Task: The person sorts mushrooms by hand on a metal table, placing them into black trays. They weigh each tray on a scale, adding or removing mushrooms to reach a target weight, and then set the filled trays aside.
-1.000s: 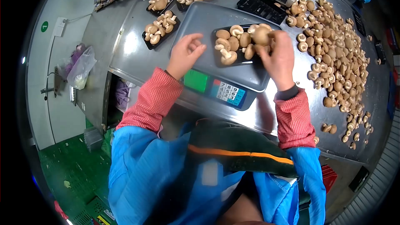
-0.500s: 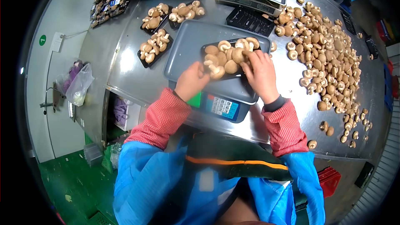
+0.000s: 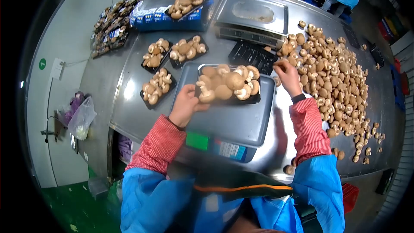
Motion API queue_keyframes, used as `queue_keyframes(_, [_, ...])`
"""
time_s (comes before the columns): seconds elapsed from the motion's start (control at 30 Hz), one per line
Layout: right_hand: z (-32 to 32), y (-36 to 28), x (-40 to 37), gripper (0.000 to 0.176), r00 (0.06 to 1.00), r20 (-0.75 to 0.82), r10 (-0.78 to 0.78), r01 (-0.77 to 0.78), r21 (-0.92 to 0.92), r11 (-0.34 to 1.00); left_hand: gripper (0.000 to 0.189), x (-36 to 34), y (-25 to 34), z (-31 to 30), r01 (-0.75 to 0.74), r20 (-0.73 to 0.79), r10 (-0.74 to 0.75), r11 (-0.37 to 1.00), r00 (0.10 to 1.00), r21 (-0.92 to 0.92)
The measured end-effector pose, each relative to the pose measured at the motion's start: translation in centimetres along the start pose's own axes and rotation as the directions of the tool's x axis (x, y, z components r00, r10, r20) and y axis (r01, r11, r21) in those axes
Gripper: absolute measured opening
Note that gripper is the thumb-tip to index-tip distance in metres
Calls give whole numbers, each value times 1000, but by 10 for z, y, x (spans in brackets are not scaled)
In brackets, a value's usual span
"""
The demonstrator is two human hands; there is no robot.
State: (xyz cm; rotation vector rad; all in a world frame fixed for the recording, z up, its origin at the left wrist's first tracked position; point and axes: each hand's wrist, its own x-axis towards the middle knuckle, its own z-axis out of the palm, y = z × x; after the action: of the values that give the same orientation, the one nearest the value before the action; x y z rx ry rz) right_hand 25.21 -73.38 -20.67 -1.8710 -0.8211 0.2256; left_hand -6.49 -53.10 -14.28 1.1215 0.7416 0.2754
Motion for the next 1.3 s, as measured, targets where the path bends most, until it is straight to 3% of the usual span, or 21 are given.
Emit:
queue_keyframes(0.07, [10, 16, 30, 16, 979, 201, -25, 29, -15, 999, 33, 22, 18, 0, -48, 7, 48, 999, 999, -4])
queue_keyframes(0.1, [18, 24, 41, 18, 961, 274, -36, 68, -108, 992, 35, 37, 28, 4, -89, -4, 89, 996, 996, -4])
queue_keyframes(0.2, [43, 26, 57, 25, 889, 459, -3, 102, -192, 976, 38, 93, 57, 20, -170, -22, 170, 985, 985, 15])
queue_keyframes(0.27, [58, 32, 60, 27, 844, 535, -35, 223, -291, 930, 37, 144, 61, 25, -223, -35, 222, 974, 974, -30])
queue_keyframes(0.43, [63, 34, 58, 16, 841, 530, -104, 237, -189, 953, 39, 244, 68, 46, -245, -145, 228, 962, 963, -120])
queue_keyframes(0.6, [66, 41, 54, 12, 864, 476, -163, 263, -152, 953, 45, 290, 59, 60, -212, -247, 148, 942, 958, -260])
queue_keyframes(0.67, [66, 40, 55, 11, 878, 439, -190, 286, -165, 944, 46, 295, 55, 60, -202, -190, 147, 927, 971, -315])
queue_keyframes(0.77, [53, 21, 50, 11, 918, 348, -193, 245, -112, 963, 51, 276, 50, 57, -156, -89, 135, 937, 987, -312])
queue_keyframes(0.87, [27, 5, 40, 10, 968, 50, -247, 248, -10, 969, 57, 243, 40, 56, -115, -97, 101, 982, 990, -150])
queue_keyframes(0.9, [13, -7, 34, 9, 992, -2, -129, 129, 2, 992, 69, 225, 37, 58, -105, -34, 105, 994, 994, -15])
queue_keyframes(0.93, [-1, -23, 23, 9, 987, -82, -139, 135, -53, 989, 72, 202, 40, 66, -60, 35, 61, 998, 998, -21])
queue_keyframes(1.0, [-22, -46, -6, 10, 962, -152, -227, 210, -120, 970, 78, 147, 48, 88, 44, 178, -40, 999, 983, -18])
queue_keyframes(1.07, [-30, -62, -40, 14, 870, -79, -486, 450, -274, 850, 83, 112, 44, 107, 135, 365, -132, 991, 921, 18])
queue_keyframes(1.1, [-27, -66, -61, 14, 849, -56, -525, 488, -296, 821, 81, 96, 43, 118, 142, 459, -158, 987, 874, 69])
queue_keyframes(1.13, [-25, -71, -84, 14, 830, -31, -557, 519, -321, 792, 69, 84, 36, 129, 137, 441, -154, 988, 884, 71])
queue_keyframes(1.2, [-27, -78, -123, 17, 882, 37, -470, 450, -366, 815, 58, 76, 13, 152, -12, 435, -93, 972, 896, 234])
queue_keyframes(1.23, [-39, -85, -141, 27, 927, 98, -363, 371, -399, 839, 53, 71, 6, 163, 18, 426, -103, 980, 899, 198])
queue_keyframes(1.3, [-64, -89, -170, 40, 941, -159, -300, 197, -465, 863, 48, 51, 2, 187, -11, 421, -212, 884, 882, 468])
